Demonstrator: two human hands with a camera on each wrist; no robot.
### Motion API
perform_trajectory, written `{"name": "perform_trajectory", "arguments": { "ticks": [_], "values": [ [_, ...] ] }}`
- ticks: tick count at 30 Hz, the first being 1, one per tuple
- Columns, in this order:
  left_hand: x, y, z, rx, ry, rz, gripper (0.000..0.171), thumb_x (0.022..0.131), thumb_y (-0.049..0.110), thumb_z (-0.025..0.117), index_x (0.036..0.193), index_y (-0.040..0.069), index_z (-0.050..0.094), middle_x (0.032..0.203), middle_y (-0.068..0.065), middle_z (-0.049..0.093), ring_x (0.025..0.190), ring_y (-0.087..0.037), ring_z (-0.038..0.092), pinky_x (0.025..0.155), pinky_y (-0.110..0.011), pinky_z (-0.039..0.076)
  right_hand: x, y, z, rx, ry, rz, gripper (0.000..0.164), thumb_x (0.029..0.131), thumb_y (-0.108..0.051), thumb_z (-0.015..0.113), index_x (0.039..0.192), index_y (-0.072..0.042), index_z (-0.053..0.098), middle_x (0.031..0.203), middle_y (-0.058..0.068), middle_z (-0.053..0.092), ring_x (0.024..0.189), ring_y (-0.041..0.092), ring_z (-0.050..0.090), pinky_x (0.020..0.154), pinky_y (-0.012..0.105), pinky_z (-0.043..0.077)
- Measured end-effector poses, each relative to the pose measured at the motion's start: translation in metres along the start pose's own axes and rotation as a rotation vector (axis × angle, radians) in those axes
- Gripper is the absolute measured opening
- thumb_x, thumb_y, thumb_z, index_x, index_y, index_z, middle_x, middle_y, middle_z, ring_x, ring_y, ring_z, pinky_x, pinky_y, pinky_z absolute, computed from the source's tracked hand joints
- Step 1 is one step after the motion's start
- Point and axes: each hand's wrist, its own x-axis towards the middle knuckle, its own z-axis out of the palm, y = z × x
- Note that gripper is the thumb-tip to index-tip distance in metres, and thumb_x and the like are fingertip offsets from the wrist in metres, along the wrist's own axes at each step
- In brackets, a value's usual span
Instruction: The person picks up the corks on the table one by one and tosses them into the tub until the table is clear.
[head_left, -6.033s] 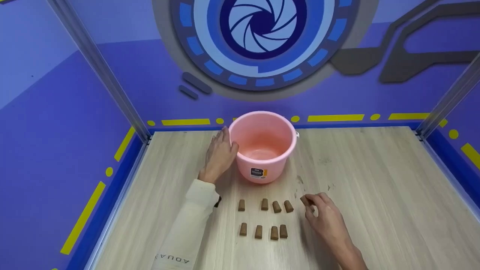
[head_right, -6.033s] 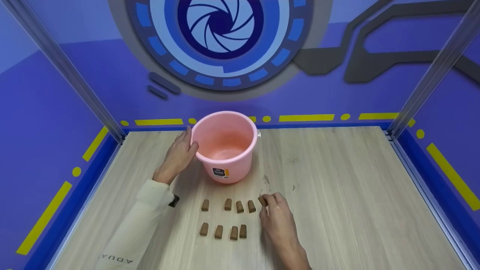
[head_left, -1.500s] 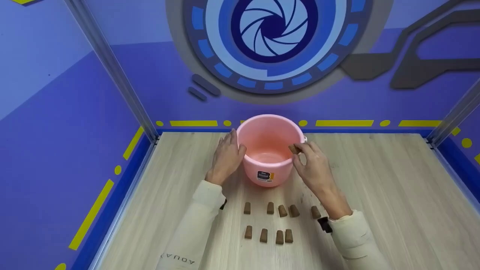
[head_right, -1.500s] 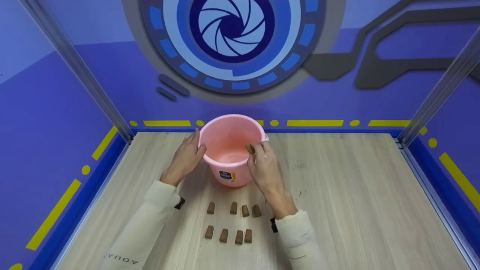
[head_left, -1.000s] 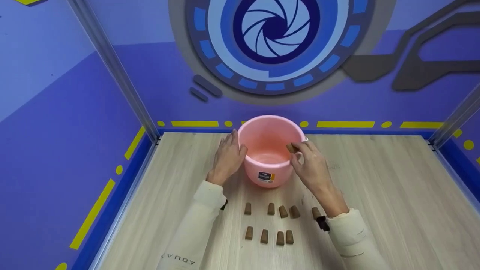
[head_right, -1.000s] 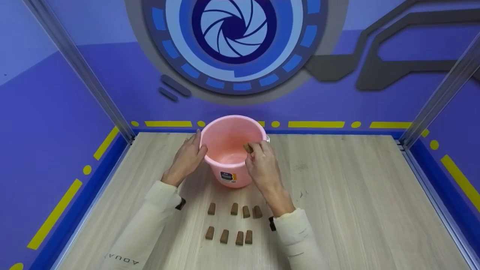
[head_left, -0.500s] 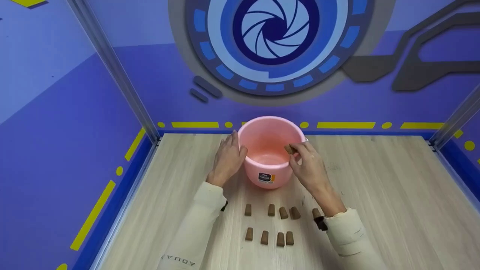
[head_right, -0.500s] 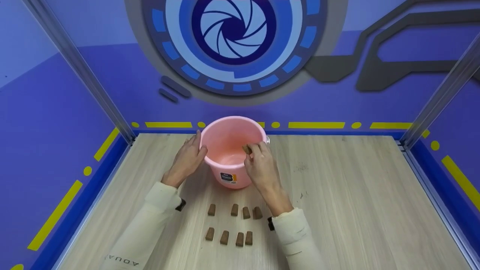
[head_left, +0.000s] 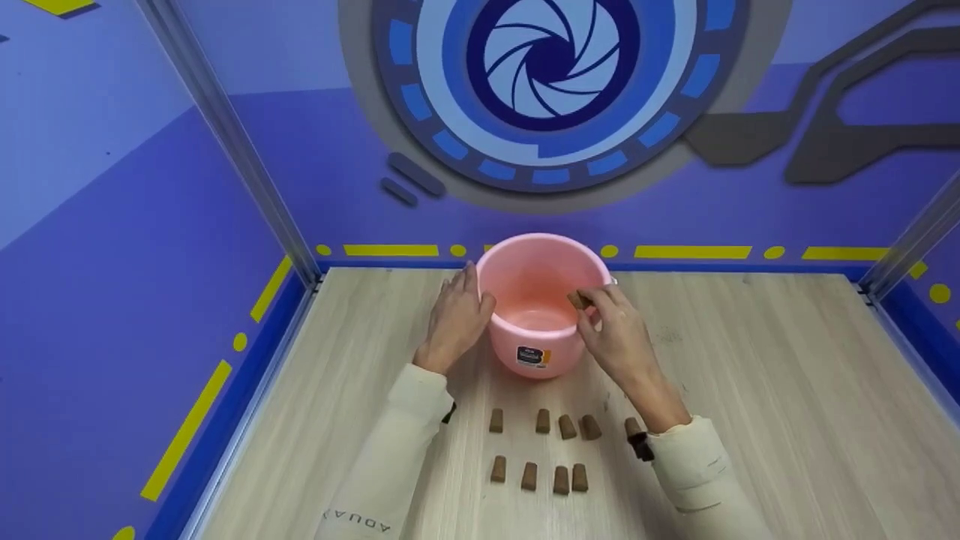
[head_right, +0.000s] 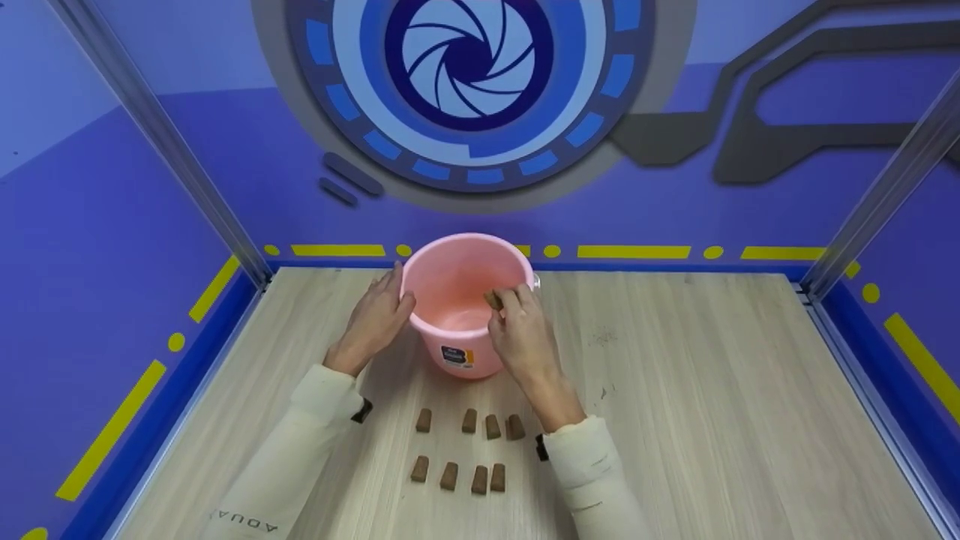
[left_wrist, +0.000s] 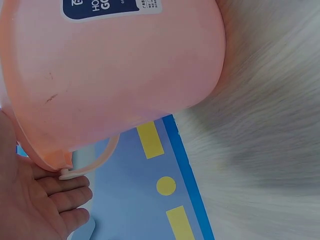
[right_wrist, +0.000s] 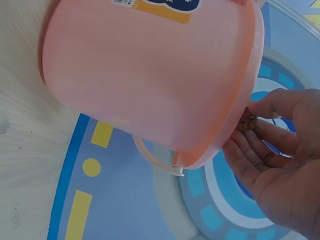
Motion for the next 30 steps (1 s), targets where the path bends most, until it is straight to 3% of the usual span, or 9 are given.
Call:
{"name": "perform_trajectory", "arguments": {
  "ticks": [14,24,30],
  "values": [
    [0.001,0.000,0.000,-0.003,0.004,-0.008,0.066,0.100,0.034,0.042,0.151,-0.003,0.023,0.153,-0.015,0.034,0.141,-0.025,0.030,0.116,-0.040,0.016,-0.001,0.004,-0.002,0.014,-0.002,-0.011,0.034,0.080,0.002,0.072,0.114,0.004,0.066,0.104,0.015,0.063,0.077,0.022,0.060,0.069,0.038,0.053],
    [0.001,0.002,0.001,-0.022,-0.013,-0.015,0.067,0.100,0.035,0.041,0.152,-0.002,0.020,0.155,-0.014,0.030,0.143,-0.024,0.026,0.117,-0.043,0.017,-0.009,0.008,-0.014,0.005,0.038,-0.036,0.034,0.079,0.003,0.074,0.113,0.003,0.067,0.104,0.012,0.063,0.091,0.023,0.062,0.080,0.038,0.055],
    [0.001,-0.001,0.002,-0.030,0.013,-0.007,0.066,0.100,0.034,0.042,0.151,-0.004,0.024,0.153,-0.015,0.034,0.142,-0.024,0.029,0.116,-0.043,0.018,-0.018,0.012,-0.020,0.013,0.060,-0.051,0.035,0.080,0.002,0.074,0.114,0.000,0.067,0.107,0.011,0.064,0.098,0.023,0.064,0.083,0.037,0.054]
  ]
}}
